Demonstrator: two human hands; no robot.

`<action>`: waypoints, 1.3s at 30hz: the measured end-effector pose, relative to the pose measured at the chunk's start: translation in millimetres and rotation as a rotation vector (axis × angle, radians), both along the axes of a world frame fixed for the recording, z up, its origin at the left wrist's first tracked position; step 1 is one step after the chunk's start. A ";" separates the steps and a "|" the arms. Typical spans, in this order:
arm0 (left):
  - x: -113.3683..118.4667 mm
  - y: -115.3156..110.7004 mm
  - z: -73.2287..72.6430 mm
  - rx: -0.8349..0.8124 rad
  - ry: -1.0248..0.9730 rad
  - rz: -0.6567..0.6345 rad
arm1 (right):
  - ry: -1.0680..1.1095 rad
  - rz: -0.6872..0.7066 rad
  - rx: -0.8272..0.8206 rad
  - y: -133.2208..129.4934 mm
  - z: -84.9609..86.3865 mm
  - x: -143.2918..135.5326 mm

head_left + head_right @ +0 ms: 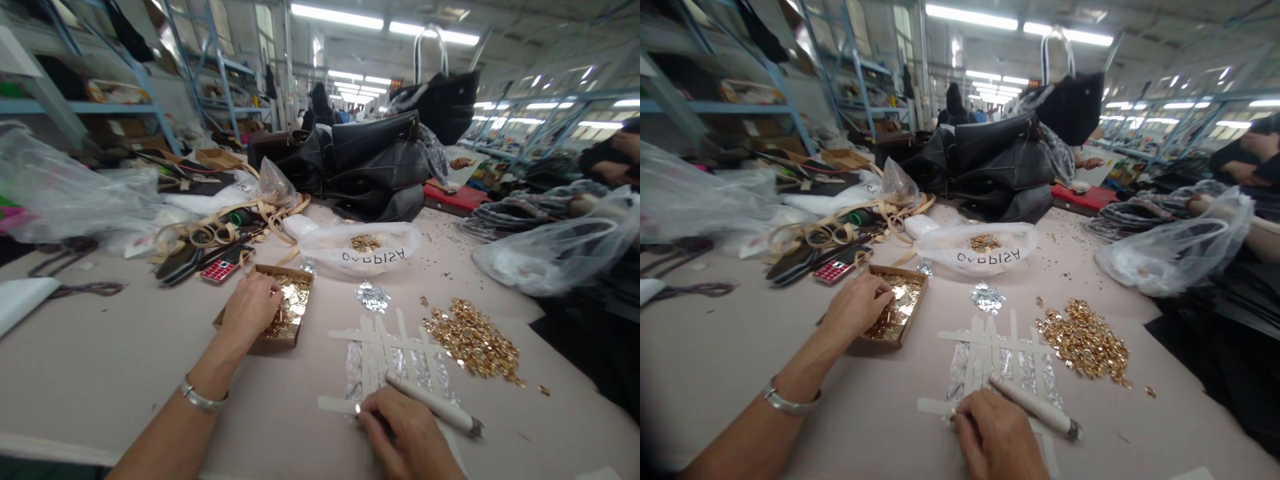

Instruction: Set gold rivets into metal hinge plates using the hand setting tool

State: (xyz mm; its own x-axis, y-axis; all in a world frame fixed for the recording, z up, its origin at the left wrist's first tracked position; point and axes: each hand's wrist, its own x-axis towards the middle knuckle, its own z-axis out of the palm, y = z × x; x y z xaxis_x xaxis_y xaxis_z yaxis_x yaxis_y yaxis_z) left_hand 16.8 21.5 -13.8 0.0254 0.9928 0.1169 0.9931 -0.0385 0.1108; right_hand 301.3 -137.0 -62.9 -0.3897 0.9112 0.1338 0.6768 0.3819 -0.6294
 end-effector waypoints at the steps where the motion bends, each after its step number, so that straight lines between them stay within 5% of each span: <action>1: -0.4 -0.5 -0.2 -0.002 -0.008 -0.002 | 0.026 -0.023 -0.031 0.8 2.2 -0.4; 13: -11.1 13.9 -9.9 -0.047 -0.027 -0.102 | 0.114 -0.171 -0.103 1.7 0.0 -6.1; 28: -14.4 40.0 3.1 -0.177 -0.041 -0.184 | 0.116 -0.173 0.054 0.4 -8.2 -11.2; 34: -8.5 37.8 -4.0 -0.090 -0.198 -0.111 | 0.123 -0.186 0.041 0.0 -6.2 -11.4; 39: -1.9 26.5 -2.7 0.035 -0.518 -0.026 | 0.167 -0.214 -0.015 -0.3 -6.6 -10.5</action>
State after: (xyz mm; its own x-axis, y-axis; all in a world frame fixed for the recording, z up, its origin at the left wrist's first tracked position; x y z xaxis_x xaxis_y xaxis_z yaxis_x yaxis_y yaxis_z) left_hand 14.9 48.0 -16.5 -0.0199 0.9879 0.1540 0.8069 -0.0751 0.5859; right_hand 290.8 -137.2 -69.5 -0.1616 0.9729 0.1655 0.6273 0.2308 -0.7438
